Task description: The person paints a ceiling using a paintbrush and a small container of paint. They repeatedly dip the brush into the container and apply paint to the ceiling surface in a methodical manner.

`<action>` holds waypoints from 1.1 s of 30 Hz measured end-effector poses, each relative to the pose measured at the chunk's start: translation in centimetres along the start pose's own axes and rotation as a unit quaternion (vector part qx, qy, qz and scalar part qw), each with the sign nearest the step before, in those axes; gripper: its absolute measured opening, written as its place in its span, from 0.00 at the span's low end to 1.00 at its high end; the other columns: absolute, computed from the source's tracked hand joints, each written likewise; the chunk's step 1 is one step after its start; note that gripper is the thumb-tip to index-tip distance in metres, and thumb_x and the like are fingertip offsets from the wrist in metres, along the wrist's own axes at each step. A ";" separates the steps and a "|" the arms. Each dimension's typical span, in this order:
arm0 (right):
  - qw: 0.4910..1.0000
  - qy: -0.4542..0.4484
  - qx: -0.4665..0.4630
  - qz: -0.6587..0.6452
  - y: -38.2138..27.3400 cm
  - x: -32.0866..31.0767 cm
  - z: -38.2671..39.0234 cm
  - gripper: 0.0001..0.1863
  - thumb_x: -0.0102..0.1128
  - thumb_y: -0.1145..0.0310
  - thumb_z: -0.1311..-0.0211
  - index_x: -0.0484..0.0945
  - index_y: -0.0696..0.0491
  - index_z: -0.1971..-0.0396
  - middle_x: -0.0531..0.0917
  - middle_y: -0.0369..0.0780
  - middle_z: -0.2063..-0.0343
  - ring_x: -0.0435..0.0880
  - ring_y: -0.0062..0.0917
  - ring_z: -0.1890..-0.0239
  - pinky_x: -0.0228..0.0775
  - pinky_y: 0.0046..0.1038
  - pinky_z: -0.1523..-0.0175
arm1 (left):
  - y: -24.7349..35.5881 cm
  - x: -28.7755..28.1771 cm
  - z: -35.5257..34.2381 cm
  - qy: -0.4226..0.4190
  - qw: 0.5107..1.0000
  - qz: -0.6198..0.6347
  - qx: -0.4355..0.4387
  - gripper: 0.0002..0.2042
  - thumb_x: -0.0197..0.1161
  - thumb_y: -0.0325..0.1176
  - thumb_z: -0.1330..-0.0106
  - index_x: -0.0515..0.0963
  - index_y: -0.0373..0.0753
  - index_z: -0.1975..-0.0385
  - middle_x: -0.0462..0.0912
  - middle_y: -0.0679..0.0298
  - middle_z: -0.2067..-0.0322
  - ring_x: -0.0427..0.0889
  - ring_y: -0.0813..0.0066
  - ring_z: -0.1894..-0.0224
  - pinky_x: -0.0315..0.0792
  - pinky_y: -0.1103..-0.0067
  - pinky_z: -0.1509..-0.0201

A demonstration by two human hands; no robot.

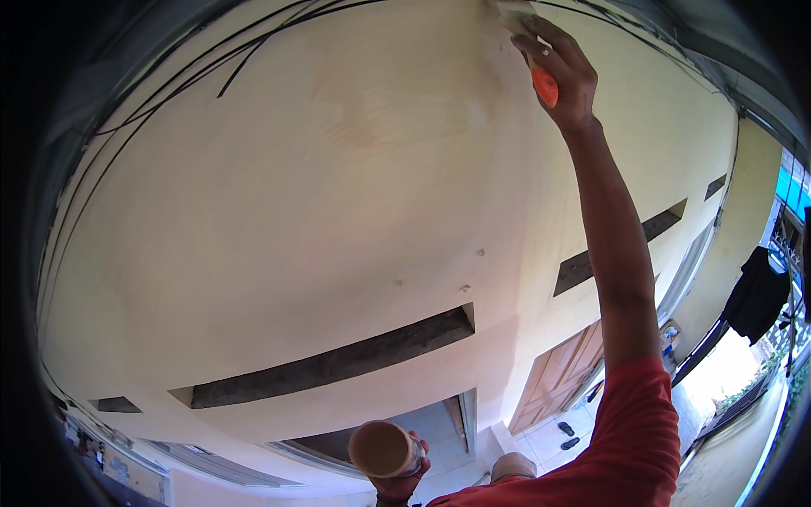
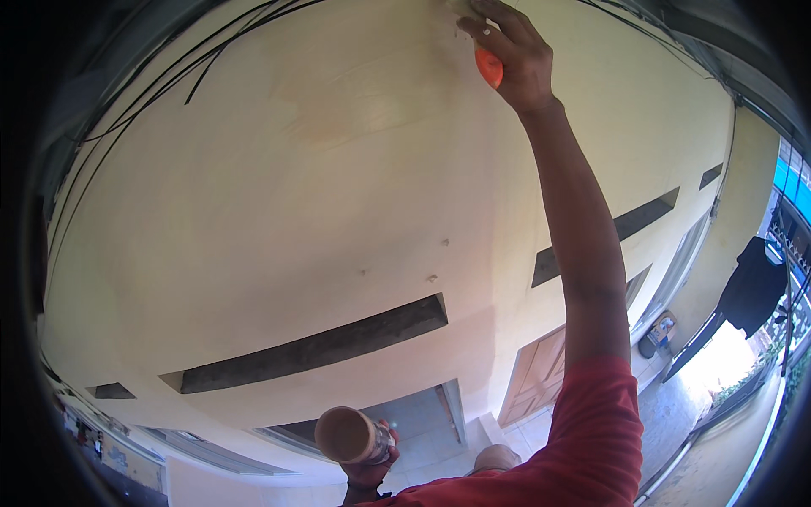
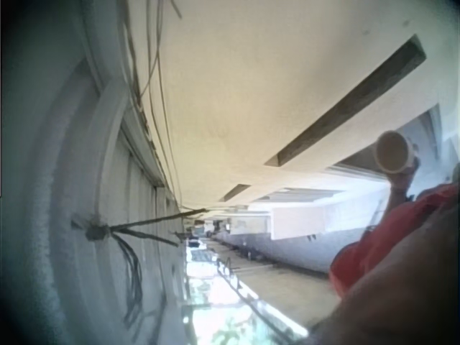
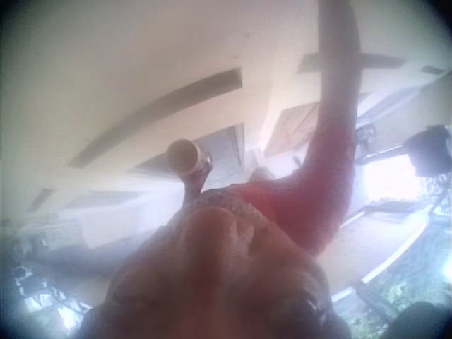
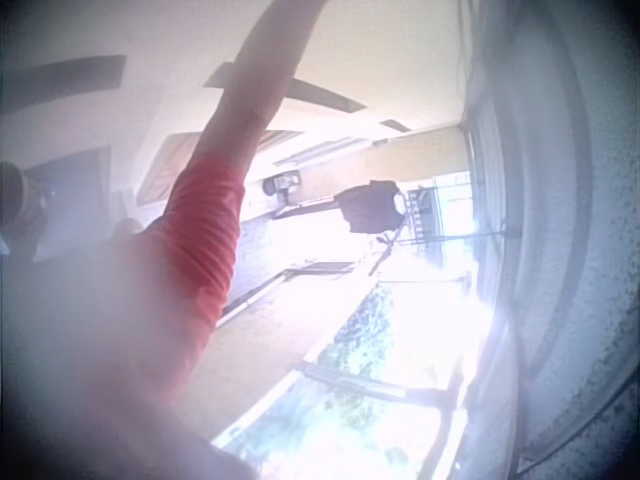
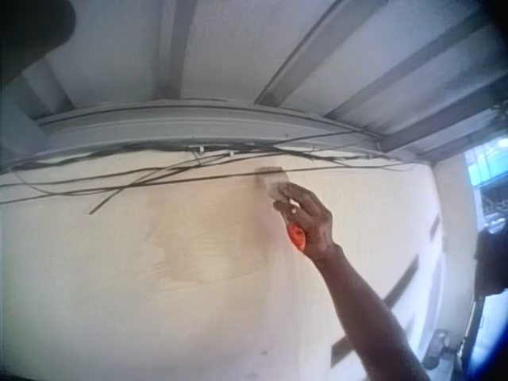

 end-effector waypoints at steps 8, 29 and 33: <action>0.991 -0.020 0.048 -0.126 3.4 1.8 -1.5 0.13 0.73 0.82 0.34 0.90 0.53 0.53 0.90 0.48 0.43 0.91 0.41 0.42 0.86 0.37 0.40 | -0.8 -0.6 -0.3 0.025 1.000 0.003 0.009 0.38 0.64 0.70 0.31 0.76 0.50 0.29 0.76 0.50 0.32 0.71 0.40 0.31 0.78 0.47 0.36; 0.953 -0.153 0.134 -0.223 -3.1 -5.8 7.6 0.11 0.79 0.83 0.39 0.88 0.53 0.61 0.88 0.43 0.41 0.92 0.32 0.43 0.91 0.29 0.42 | -0.6 -1.3 -1.4 0.006 1.000 0.021 -0.018 0.38 0.64 0.69 0.29 0.75 0.50 0.27 0.75 0.49 0.30 0.71 0.36 0.29 0.77 0.45 0.34; 0.933 -0.190 0.157 -0.260 -5.6 -8.1 9.8 0.13 0.81 0.85 0.43 0.88 0.53 0.62 0.88 0.45 0.42 0.89 0.37 0.37 0.90 0.30 0.37 | -0.8 -0.9 -1.3 0.001 0.999 0.028 -0.024 0.38 0.65 0.69 0.30 0.75 0.51 0.27 0.75 0.50 0.30 0.72 0.36 0.29 0.76 0.47 0.33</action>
Point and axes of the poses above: each hand's wrist, its own z-axis away from the middle knuckle, its own x-axis out of the palm, y = z × x, the point moved 2 cm from there along -z, towards the middle knuckle
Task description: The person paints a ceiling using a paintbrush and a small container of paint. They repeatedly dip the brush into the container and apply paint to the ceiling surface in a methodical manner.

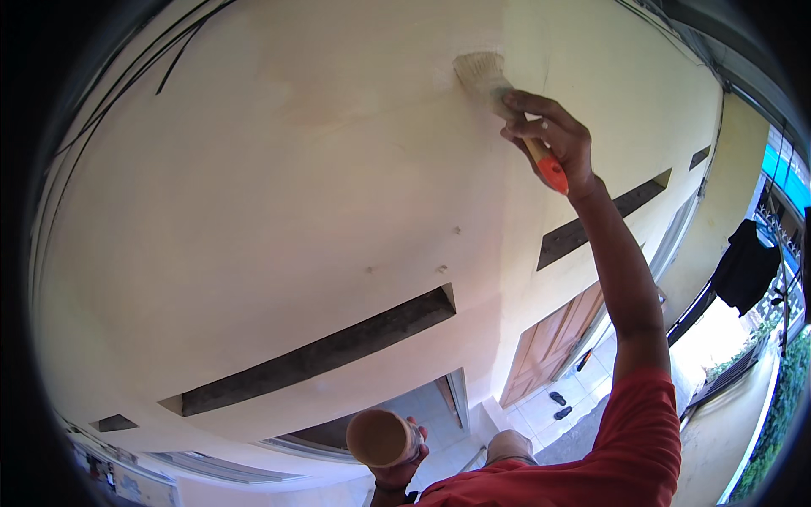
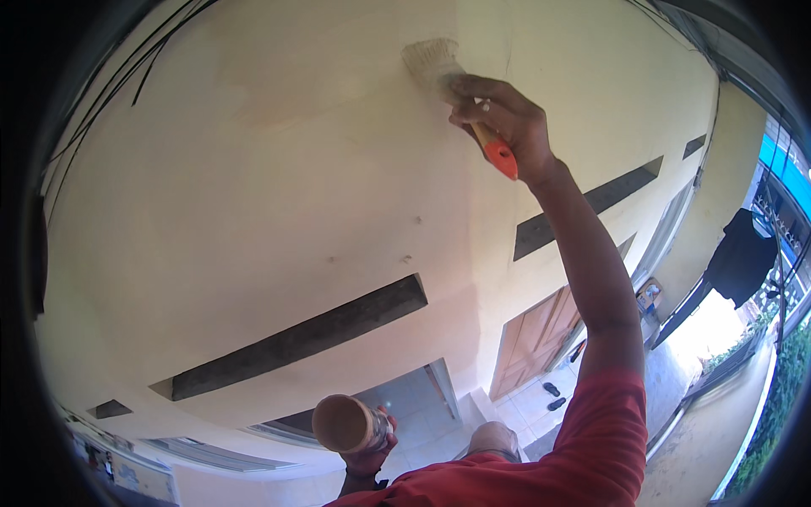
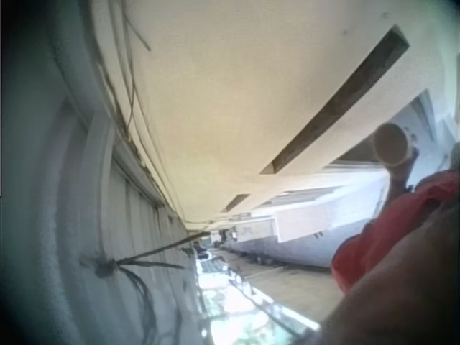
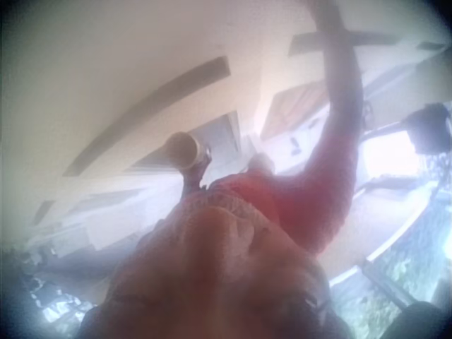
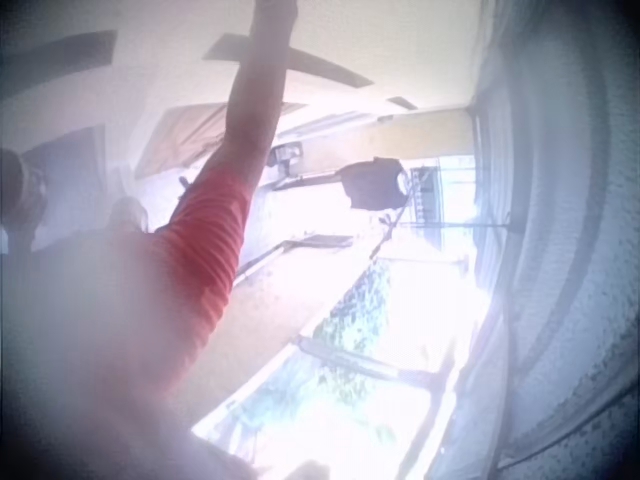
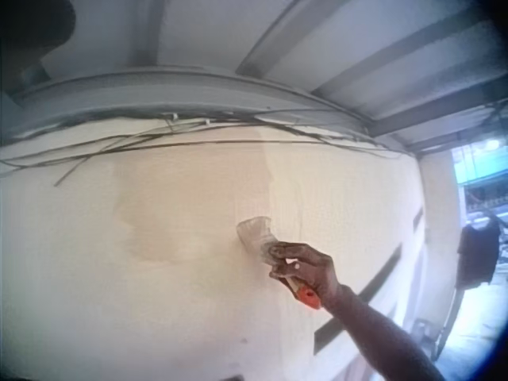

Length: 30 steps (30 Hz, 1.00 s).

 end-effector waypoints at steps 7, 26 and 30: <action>0.995 -0.099 0.003 -0.012 -4.6 -1.0 5.8 0.14 0.82 0.80 0.48 0.90 0.53 0.61 0.89 0.45 0.46 0.90 0.40 0.40 0.91 0.34 0.42 | -0.1 -0.9 -1.0 0.006 0.999 -0.033 -0.035 0.34 0.70 0.64 0.31 0.78 0.54 0.30 0.72 0.53 0.27 0.67 0.45 0.26 0.75 0.49 0.31; 0.944 -0.152 0.210 -0.206 4.2 -3.9 -12.4 0.12 0.84 0.81 0.44 0.89 0.55 0.63 0.93 0.37 0.63 0.92 0.24 0.59 0.87 0.30 0.49 | -0.8 -1.1 -0.1 -0.013 0.999 -0.036 -0.019 0.33 0.69 0.61 0.29 0.75 0.57 0.26 0.71 0.55 0.25 0.64 0.45 0.23 0.71 0.48 0.28; 0.974 -0.031 0.099 -0.202 3.0 -6.4 -13.7 0.10 0.80 0.80 0.39 0.91 0.54 0.59 0.93 0.41 0.56 0.93 0.26 0.51 0.88 0.31 0.45 | -1.1 -1.1 -0.8 -0.026 0.999 -0.035 -0.014 0.32 0.69 0.60 0.28 0.75 0.57 0.26 0.70 0.54 0.25 0.64 0.45 0.23 0.72 0.48 0.28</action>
Point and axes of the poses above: each hand's wrist, its own z-axis away from the middle knuckle, its own x-axis out of the palm, y = z × x, the point moved 2 cm from there along -z, towards the middle knuckle
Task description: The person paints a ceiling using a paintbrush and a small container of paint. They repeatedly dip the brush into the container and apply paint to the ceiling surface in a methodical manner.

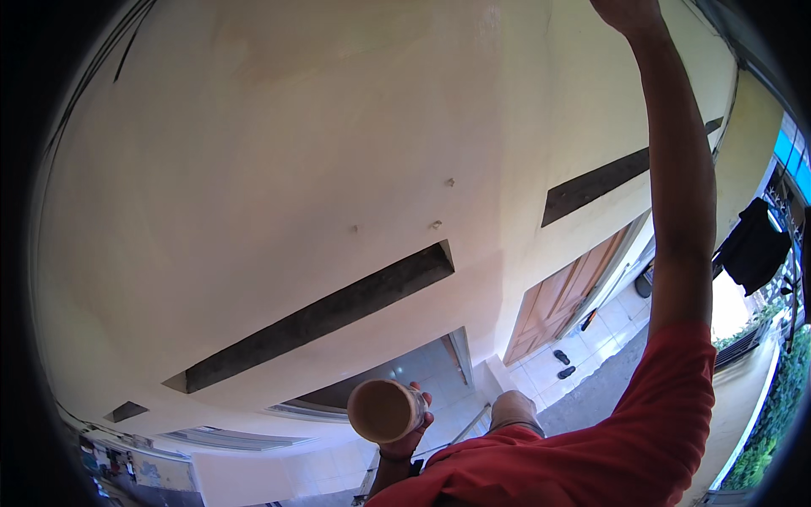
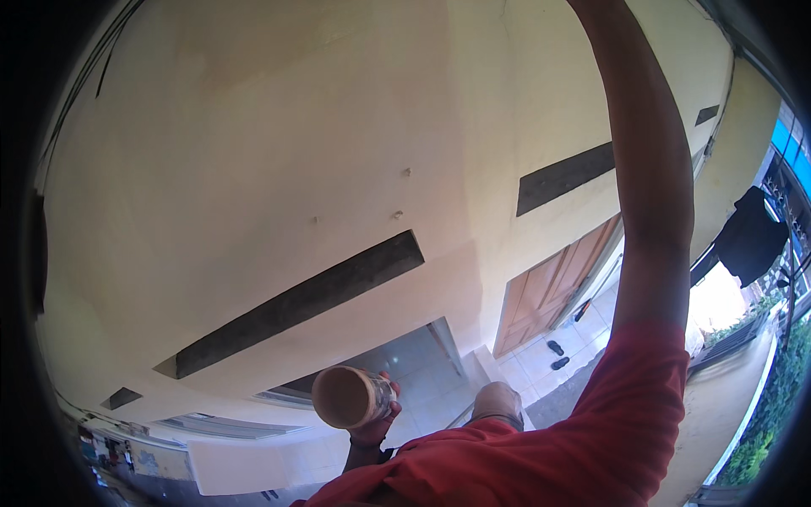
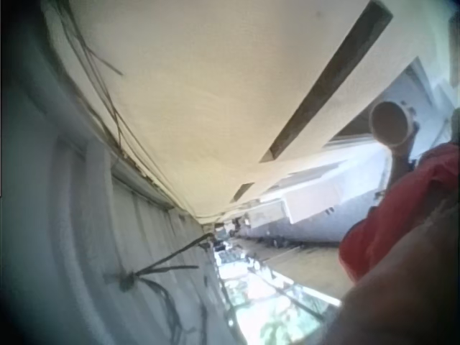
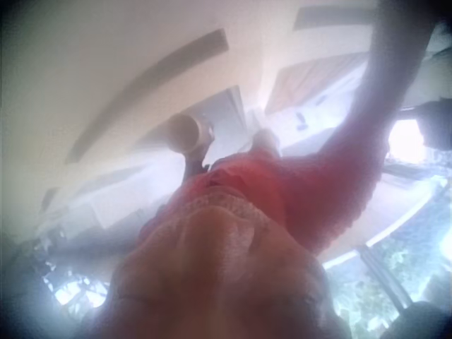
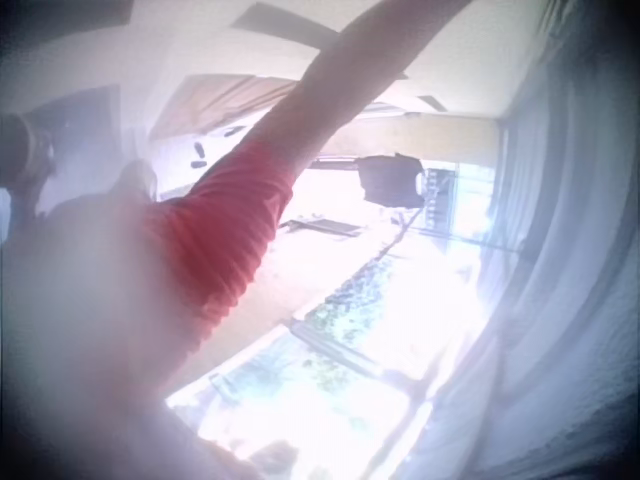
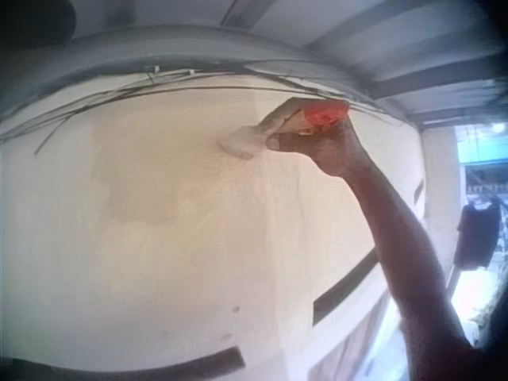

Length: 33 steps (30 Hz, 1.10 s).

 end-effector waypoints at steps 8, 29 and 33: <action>0.936 0.017 -0.186 0.299 4.6 7.6 12.5 0.11 0.81 0.79 0.42 0.91 0.53 0.60 0.91 0.42 0.49 0.92 0.33 0.45 0.88 0.35 0.39 | -0.4 1.2 0.6 0.016 0.999 -0.026 0.022 0.32 0.66 0.59 0.25 0.73 0.53 0.25 0.70 0.52 0.28 0.70 0.40 0.26 0.79 0.47 0.33; 0.969 -0.214 0.114 -0.052 2.3 6.7 19.2 0.10 0.80 0.79 0.41 0.88 0.55 0.62 0.92 0.43 0.55 0.93 0.34 0.50 0.89 0.33 0.45 | -1.1 0.6 -0.1 -0.012 1.000 -0.005 -0.022 0.31 0.65 0.57 0.24 0.72 0.58 0.23 0.67 0.56 0.25 0.64 0.44 0.24 0.75 0.47 0.31; 0.984 -0.164 -0.003 0.073 0.5 4.8 11.8 0.08 0.79 0.80 0.41 0.91 0.53 0.63 0.92 0.43 0.50 0.92 0.33 0.46 0.88 0.32 0.44 | -1.3 2.0 0.4 -0.038 0.999 -0.026 -0.002 0.32 0.65 0.58 0.24 0.71 0.58 0.23 0.66 0.56 0.24 0.64 0.43 0.25 0.74 0.46 0.31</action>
Point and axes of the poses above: each hand's wrist, its own z-axis away from the middle knuckle, its own x-axis out of the palm, y = z × x, the point moved 2 cm from there along -z, towards the middle knuckle
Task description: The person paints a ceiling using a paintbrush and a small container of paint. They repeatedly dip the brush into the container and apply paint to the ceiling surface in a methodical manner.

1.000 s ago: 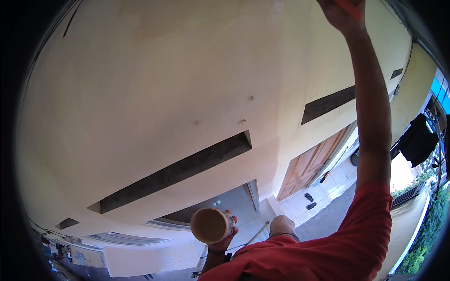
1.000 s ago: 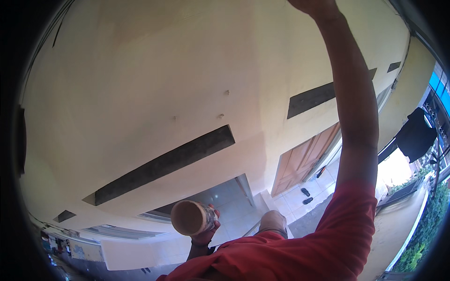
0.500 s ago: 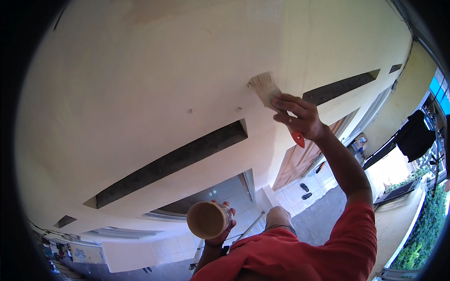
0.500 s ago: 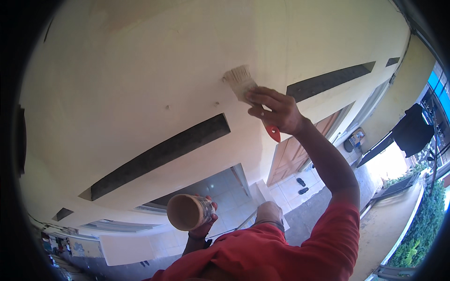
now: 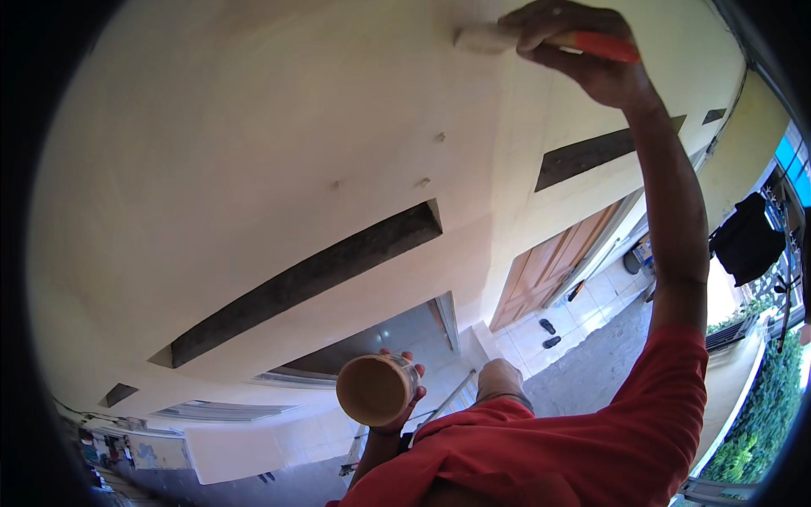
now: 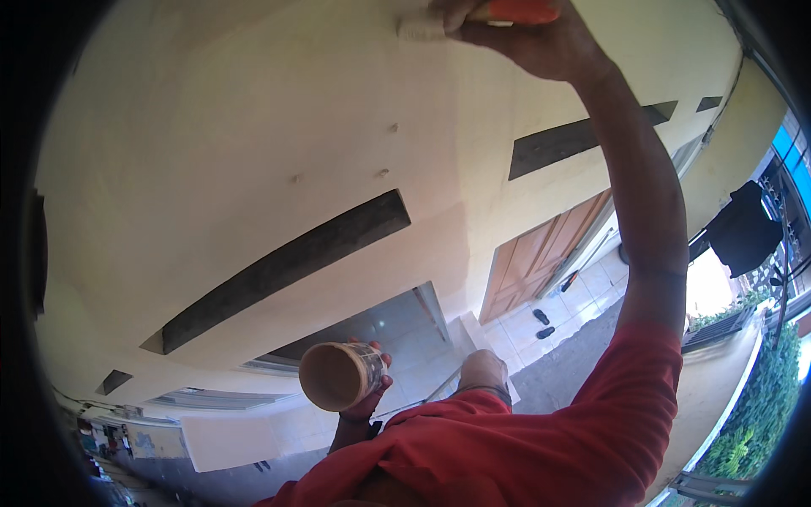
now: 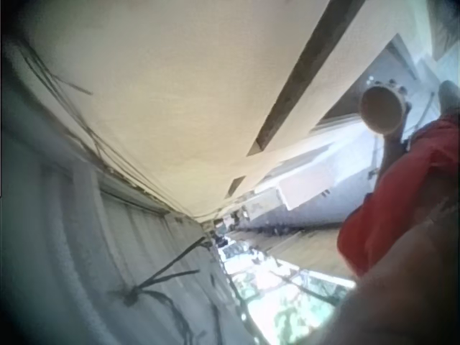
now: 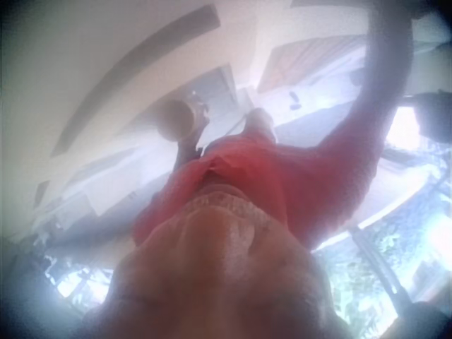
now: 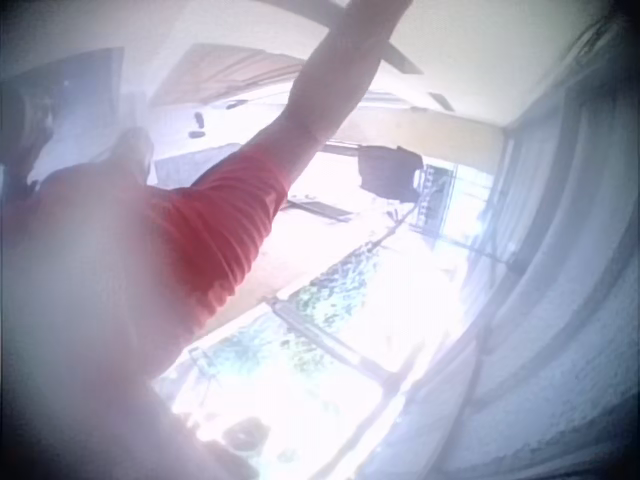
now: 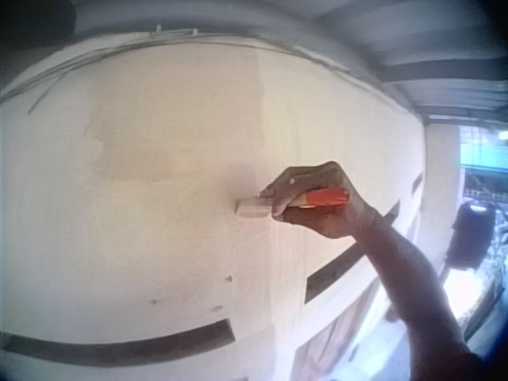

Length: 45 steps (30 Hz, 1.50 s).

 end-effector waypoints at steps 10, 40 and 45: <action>0.932 0.138 -0.182 0.283 2.5 8.4 4.1 0.10 0.79 0.75 0.45 0.92 0.50 0.62 0.87 0.43 0.41 0.87 0.38 0.37 0.87 0.38 0.34 | 0.1 -0.9 0.1 0.045 0.999 0.018 0.012 0.33 0.65 0.60 0.24 0.70 0.57 0.22 0.68 0.53 0.26 0.64 0.42 0.25 0.77 0.47 0.34; 0.961 -0.167 0.155 -0.154 -1.3 15.4 19.2 0.09 0.80 0.79 0.42 0.87 0.54 0.64 0.90 0.39 0.61 0.93 0.34 0.56 0.87 0.35 0.52 | -1.1 -0.6 -2.0 0.065 0.996 0.055 -0.021 0.35 0.65 0.58 0.24 0.67 0.52 0.21 0.66 0.51 0.26 0.64 0.42 0.26 0.76 0.45 0.34; 0.946 -0.145 0.197 -0.211 1.2 13.4 15.0 0.10 0.81 0.79 0.41 0.89 0.56 0.61 0.90 0.40 0.63 0.92 0.30 0.57 0.84 0.32 0.52 | -1.0 -0.6 -2.4 0.044 0.998 0.029 -0.018 0.34 0.66 0.58 0.24 0.68 0.53 0.22 0.67 0.51 0.27 0.65 0.43 0.27 0.78 0.46 0.36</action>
Point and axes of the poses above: each hand's wrist, its own z-axis away from the middle knuckle, its own x-axis out of the palm, y = z × x, the point moved 2 cm from there along -z, towards the middle knuckle
